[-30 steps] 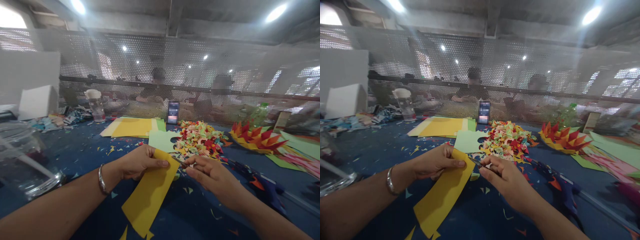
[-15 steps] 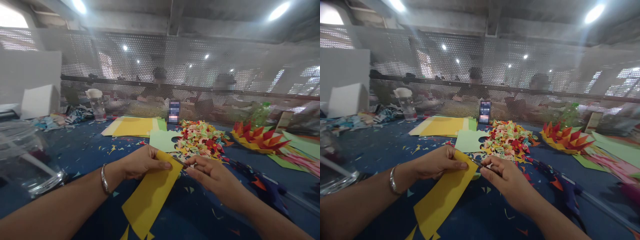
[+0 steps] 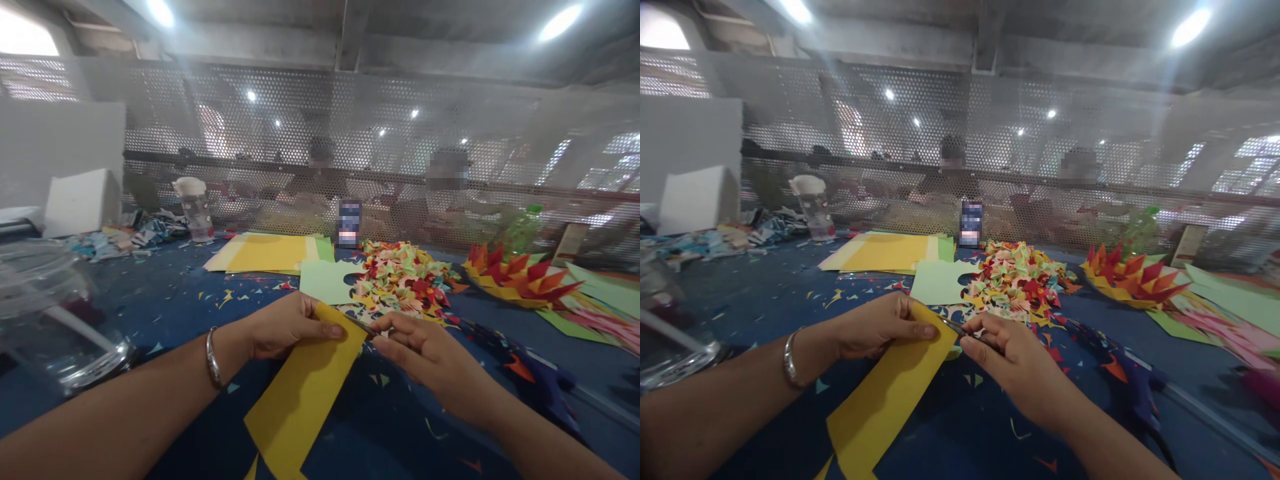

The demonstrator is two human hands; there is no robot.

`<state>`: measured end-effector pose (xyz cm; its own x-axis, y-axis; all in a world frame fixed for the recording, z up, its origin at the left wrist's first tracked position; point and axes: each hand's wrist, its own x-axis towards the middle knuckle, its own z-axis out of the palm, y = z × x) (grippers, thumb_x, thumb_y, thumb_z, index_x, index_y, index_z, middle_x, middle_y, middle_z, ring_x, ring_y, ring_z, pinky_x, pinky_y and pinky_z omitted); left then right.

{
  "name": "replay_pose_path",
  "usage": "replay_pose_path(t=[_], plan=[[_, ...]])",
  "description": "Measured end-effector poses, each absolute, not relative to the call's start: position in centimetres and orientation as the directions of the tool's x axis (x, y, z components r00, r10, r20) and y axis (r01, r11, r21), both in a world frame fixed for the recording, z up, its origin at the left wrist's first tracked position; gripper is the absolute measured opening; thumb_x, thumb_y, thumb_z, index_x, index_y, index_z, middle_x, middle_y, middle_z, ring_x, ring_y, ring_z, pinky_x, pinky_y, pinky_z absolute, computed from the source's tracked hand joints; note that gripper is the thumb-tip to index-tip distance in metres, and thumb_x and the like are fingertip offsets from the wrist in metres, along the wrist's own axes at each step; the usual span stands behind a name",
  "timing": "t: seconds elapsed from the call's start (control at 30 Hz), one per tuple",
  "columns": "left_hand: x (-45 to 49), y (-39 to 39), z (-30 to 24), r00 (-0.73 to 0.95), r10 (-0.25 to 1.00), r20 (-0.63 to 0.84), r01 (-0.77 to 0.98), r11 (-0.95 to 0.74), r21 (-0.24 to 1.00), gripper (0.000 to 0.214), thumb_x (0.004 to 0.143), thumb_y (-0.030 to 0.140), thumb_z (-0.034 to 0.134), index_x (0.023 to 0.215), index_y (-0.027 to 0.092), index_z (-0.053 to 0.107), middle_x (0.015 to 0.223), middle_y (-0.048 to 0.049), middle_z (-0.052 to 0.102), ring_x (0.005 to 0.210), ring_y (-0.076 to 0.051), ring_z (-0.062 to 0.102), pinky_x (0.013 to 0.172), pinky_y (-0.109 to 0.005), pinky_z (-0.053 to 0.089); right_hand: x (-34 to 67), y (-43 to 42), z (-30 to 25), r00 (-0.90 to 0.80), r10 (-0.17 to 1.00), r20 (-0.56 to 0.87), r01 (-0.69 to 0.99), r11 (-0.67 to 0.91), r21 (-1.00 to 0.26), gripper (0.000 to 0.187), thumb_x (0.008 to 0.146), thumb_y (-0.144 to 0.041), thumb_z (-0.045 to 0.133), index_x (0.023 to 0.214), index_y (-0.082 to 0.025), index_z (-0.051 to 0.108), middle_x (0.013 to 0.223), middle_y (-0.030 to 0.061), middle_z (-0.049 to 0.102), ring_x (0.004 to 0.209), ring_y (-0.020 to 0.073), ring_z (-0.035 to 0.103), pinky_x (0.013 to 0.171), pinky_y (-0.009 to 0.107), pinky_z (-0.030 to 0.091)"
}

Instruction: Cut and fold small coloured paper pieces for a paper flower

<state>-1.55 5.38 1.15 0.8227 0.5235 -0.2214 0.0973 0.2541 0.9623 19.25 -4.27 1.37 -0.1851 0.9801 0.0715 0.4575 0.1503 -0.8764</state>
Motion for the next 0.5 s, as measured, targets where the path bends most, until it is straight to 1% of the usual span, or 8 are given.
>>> replay_pose_path(t=[0.13, 0.23, 0.37, 0.5], plan=[[-1.55, 5.53, 1.08, 0.813, 0.543, -0.209, 0.07, 0.266, 0.961, 0.016, 0.074, 0.026, 0.07, 0.084, 0.013, 0.072, 0.079, -0.007, 0.074, 0.064, -0.013, 0.067, 0.066, -0.024, 0.051, 19.18, -4.18, 1.33, -0.189, 0.979, 0.071, 0.451, 0.151, -0.88, 0.022, 0.089, -0.042, 0.05, 0.092, -0.021, 0.053, 0.064, -0.0044, 0.042, 0.052, 0.009, 0.031, 0.047, 0.023, 0.023], [-1.5, 5.44, 1.06, 0.805, 0.553, -0.216, 0.071, 0.271, 0.96, 0.015, 0.073, 0.024, 0.07, 0.083, 0.013, 0.072, 0.08, -0.0074, 0.074, 0.065, -0.014, 0.067, 0.067, -0.025, 0.052, 19.23, -4.09, 1.23, -0.192, 0.978, 0.077, 0.446, 0.157, -0.881, 0.023, 0.089, -0.042, 0.049, 0.094, -0.02, 0.053, 0.066, -0.0029, 0.045, 0.054, 0.0095, 0.033, 0.048, 0.024, 0.024], [-1.38, 5.34, 0.97, 0.802, 0.552, -0.227, 0.073, 0.287, 0.955, 0.013, 0.072, 0.023, 0.07, 0.08, 0.013, 0.072, 0.079, -0.007, 0.074, 0.064, -0.013, 0.067, 0.067, -0.025, 0.052, 19.34, -4.01, 1.09, -0.209, 0.974, 0.082, 0.452, 0.17, -0.876, 0.023, 0.089, -0.042, 0.049, 0.093, -0.02, 0.053, 0.066, -0.0027, 0.046, 0.056, 0.01, 0.033, 0.05, 0.024, 0.026], [-1.35, 5.33, 0.94, 0.806, 0.549, -0.22, 0.073, 0.277, 0.958, 0.013, 0.073, 0.023, 0.069, 0.081, 0.013, 0.073, 0.079, -0.0065, 0.074, 0.064, -0.013, 0.067, 0.065, -0.024, 0.052, 19.33, -4.07, 1.01, -0.202, 0.977, 0.074, 0.443, 0.159, -0.883, 0.024, 0.089, -0.043, 0.049, 0.093, -0.02, 0.053, 0.067, -0.002, 0.048, 0.057, 0.0106, 0.034, 0.051, 0.025, 0.027]])
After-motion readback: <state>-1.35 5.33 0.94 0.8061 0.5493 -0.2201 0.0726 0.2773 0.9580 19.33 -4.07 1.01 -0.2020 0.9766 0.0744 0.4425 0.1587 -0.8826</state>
